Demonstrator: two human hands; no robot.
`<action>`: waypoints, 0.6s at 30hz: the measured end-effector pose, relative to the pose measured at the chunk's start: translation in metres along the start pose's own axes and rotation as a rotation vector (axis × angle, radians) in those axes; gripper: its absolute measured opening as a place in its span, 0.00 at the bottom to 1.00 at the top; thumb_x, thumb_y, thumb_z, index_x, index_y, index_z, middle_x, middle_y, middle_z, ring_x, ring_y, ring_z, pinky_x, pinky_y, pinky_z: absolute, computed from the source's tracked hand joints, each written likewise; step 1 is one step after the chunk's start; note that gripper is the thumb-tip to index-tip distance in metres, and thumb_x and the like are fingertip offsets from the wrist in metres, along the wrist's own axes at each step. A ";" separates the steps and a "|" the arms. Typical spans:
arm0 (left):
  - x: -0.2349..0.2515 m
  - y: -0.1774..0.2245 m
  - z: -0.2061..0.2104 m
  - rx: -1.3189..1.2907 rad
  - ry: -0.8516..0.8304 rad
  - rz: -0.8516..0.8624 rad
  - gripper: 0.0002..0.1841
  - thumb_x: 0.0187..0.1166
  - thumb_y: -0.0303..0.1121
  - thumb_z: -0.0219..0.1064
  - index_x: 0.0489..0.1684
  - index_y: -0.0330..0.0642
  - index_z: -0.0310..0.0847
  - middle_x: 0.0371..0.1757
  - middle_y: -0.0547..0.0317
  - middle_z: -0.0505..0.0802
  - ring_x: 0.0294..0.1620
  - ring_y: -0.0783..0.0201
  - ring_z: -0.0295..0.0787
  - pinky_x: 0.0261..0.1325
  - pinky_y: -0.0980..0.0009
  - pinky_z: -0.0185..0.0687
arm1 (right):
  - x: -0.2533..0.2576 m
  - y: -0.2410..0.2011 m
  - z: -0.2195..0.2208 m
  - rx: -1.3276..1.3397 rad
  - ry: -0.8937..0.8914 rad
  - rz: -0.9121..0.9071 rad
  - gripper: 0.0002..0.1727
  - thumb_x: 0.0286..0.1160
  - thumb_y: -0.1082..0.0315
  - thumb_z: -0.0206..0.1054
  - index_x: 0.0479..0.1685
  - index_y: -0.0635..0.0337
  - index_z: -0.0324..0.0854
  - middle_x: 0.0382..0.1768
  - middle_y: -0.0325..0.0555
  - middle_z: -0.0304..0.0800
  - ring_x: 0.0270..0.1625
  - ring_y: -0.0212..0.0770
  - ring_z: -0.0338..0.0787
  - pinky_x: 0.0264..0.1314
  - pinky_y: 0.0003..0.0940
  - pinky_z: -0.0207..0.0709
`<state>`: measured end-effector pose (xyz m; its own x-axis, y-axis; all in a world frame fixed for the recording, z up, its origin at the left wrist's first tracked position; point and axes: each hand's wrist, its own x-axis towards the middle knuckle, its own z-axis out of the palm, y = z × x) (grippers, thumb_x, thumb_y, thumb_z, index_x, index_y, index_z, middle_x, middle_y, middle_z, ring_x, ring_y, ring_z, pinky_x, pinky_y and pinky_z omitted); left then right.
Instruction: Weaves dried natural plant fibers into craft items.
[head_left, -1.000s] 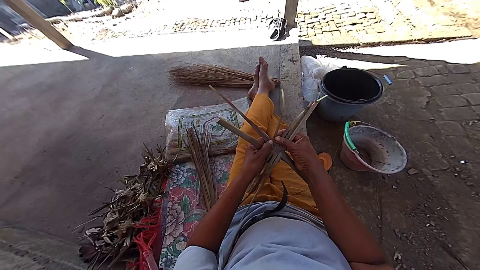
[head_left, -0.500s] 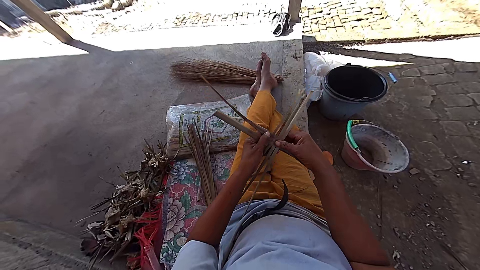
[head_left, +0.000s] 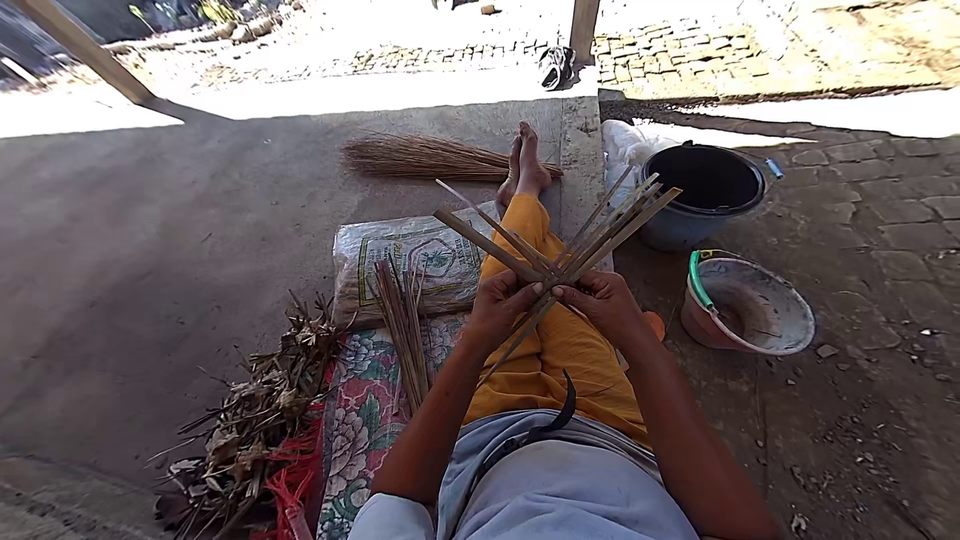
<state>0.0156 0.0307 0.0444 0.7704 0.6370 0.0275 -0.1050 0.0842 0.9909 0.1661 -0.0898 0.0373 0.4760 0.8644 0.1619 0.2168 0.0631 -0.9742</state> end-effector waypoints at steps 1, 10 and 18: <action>0.000 0.000 0.000 0.001 0.001 -0.005 0.03 0.80 0.20 0.67 0.44 0.34 0.84 0.35 0.59 0.92 0.35 0.71 0.90 0.46 0.72 0.89 | 0.000 0.001 0.000 -0.022 -0.002 -0.013 0.03 0.75 0.71 0.74 0.41 0.61 0.90 0.34 0.36 0.92 0.35 0.23 0.86 0.44 0.20 0.81; 0.011 0.024 -0.008 -0.130 -0.123 -0.132 0.05 0.82 0.18 0.61 0.43 0.35 0.82 0.32 0.57 0.91 0.28 0.71 0.88 0.37 0.77 0.87 | -0.001 -0.002 0.008 -0.346 0.087 -0.250 0.07 0.78 0.66 0.72 0.43 0.60 0.92 0.38 0.43 0.92 0.43 0.33 0.88 0.54 0.42 0.80; 0.020 0.055 -0.005 -0.080 -0.244 -0.074 0.06 0.84 0.19 0.58 0.47 0.37 0.79 0.33 0.59 0.95 0.30 0.72 0.93 0.37 0.78 0.88 | 0.008 -0.022 0.004 -0.382 0.225 -0.456 0.08 0.74 0.68 0.73 0.42 0.63 0.91 0.36 0.45 0.92 0.40 0.32 0.88 0.53 0.33 0.81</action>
<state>0.0220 0.0518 0.0983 0.9056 0.4242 -0.0036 -0.0850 0.1899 0.9781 0.1617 -0.0818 0.0590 0.4226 0.6641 0.6167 0.7088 0.1819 -0.6815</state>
